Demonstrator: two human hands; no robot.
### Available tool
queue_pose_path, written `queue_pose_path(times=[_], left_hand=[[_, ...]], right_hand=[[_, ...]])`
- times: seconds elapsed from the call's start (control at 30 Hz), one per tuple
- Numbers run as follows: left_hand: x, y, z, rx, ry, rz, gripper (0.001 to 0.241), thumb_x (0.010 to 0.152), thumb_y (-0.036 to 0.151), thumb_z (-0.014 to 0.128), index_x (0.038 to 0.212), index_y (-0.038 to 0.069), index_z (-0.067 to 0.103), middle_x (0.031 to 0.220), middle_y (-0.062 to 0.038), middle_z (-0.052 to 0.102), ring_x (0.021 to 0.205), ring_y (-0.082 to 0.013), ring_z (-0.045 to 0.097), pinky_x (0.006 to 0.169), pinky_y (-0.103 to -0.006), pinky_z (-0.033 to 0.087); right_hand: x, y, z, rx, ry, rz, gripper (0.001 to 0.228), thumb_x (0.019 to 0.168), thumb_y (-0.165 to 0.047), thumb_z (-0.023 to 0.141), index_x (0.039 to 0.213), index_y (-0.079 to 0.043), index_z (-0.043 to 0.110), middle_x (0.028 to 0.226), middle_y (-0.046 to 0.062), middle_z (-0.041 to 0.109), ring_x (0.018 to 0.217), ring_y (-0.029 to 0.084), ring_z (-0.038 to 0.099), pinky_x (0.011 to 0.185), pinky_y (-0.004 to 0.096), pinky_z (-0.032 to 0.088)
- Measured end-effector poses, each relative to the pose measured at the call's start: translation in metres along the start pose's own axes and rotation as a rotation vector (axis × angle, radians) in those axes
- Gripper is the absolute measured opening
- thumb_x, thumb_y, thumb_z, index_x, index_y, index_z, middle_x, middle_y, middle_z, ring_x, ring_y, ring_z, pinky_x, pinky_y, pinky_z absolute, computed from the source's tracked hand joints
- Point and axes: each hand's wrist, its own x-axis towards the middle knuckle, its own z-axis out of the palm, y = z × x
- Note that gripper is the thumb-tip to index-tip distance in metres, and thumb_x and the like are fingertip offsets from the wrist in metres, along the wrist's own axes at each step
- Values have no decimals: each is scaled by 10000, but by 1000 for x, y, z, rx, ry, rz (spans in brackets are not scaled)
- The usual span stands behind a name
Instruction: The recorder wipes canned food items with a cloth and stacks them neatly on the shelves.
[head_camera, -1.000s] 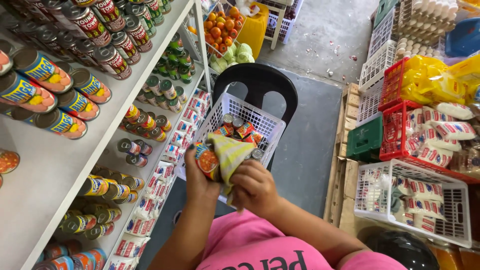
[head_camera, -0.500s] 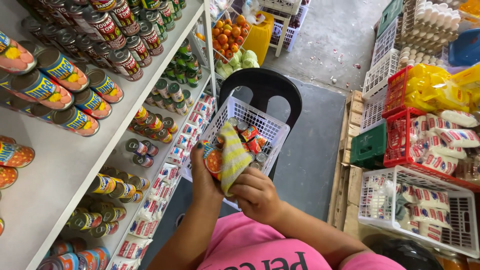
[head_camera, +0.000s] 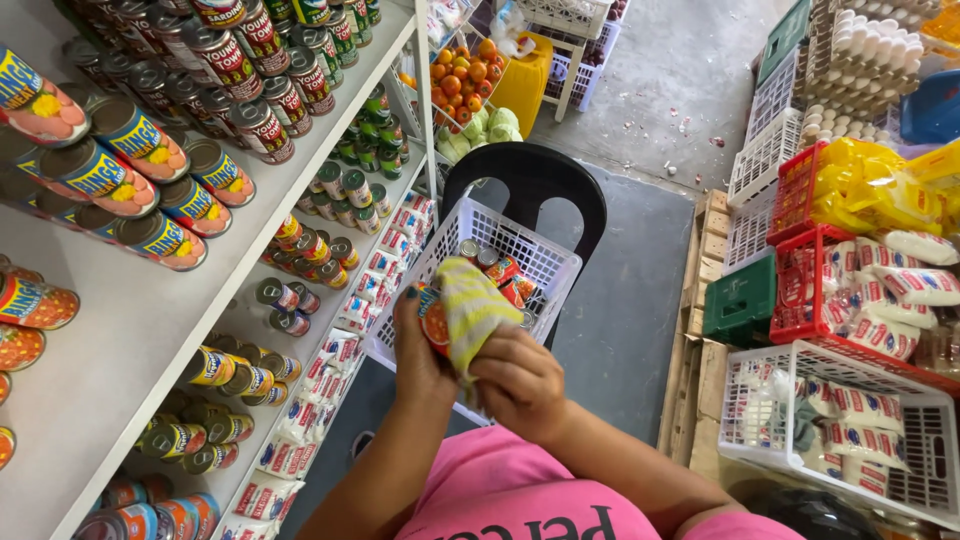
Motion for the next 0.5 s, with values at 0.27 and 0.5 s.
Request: queue_pose_path(times=[0.27,0.5], left_hand=[[-3,8,14,-65,-110,-89,436,930,444,606,1201,104,566,1106,-95,657,933,-196,645,783,-314,546],[2,-2,14,62,66,16,348,849,413,786,1112,214,676,1094,-105,692,1005,-275,690,915,-433,602]], right_hand=[[3,-4,-7,-59,-32,8,223,710,39,696,930,0,696,1004,117,702,949,321,670,880,404,562],[24,-1,-5,-25,217,-142,88,873,12,656,865,11,744,873,198,727,733,416,717,700,488,611]])
